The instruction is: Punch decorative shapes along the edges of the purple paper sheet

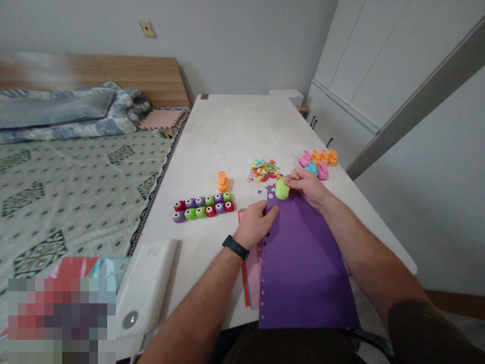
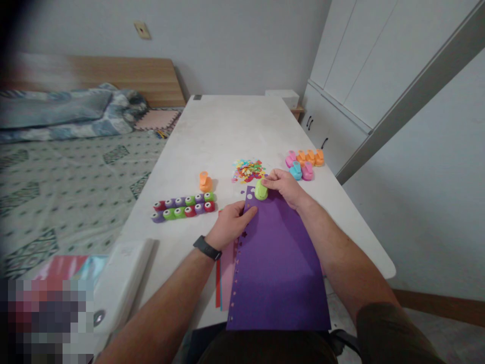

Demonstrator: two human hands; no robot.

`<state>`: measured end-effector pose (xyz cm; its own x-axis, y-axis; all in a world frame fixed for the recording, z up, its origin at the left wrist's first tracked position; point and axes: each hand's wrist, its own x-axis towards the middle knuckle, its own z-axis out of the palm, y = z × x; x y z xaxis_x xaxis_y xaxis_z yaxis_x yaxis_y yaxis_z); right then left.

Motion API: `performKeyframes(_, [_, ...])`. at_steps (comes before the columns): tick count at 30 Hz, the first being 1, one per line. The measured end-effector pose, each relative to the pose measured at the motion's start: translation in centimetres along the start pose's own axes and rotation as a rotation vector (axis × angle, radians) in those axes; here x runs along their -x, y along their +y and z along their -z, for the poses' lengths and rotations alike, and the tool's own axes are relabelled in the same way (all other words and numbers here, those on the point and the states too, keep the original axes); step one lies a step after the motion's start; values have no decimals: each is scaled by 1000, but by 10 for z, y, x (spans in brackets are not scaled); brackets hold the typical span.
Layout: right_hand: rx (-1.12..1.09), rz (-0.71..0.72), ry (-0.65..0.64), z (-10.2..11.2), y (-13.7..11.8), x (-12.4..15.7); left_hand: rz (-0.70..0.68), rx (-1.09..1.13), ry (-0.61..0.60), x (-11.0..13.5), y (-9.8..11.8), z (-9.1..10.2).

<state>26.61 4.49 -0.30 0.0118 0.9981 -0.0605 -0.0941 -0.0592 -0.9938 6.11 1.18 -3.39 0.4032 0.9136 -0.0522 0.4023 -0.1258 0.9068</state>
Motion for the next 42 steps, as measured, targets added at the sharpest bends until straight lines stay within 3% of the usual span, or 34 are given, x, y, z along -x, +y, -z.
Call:
performKeyframes(25, [-3, -30, 60, -2, 3, -3, -22, -42, -4, -1, -2, -1])
performKeyframes(42, [-26, -12, -1, 9, 5, -2, -26, -37, -5, 0, -2, 0])
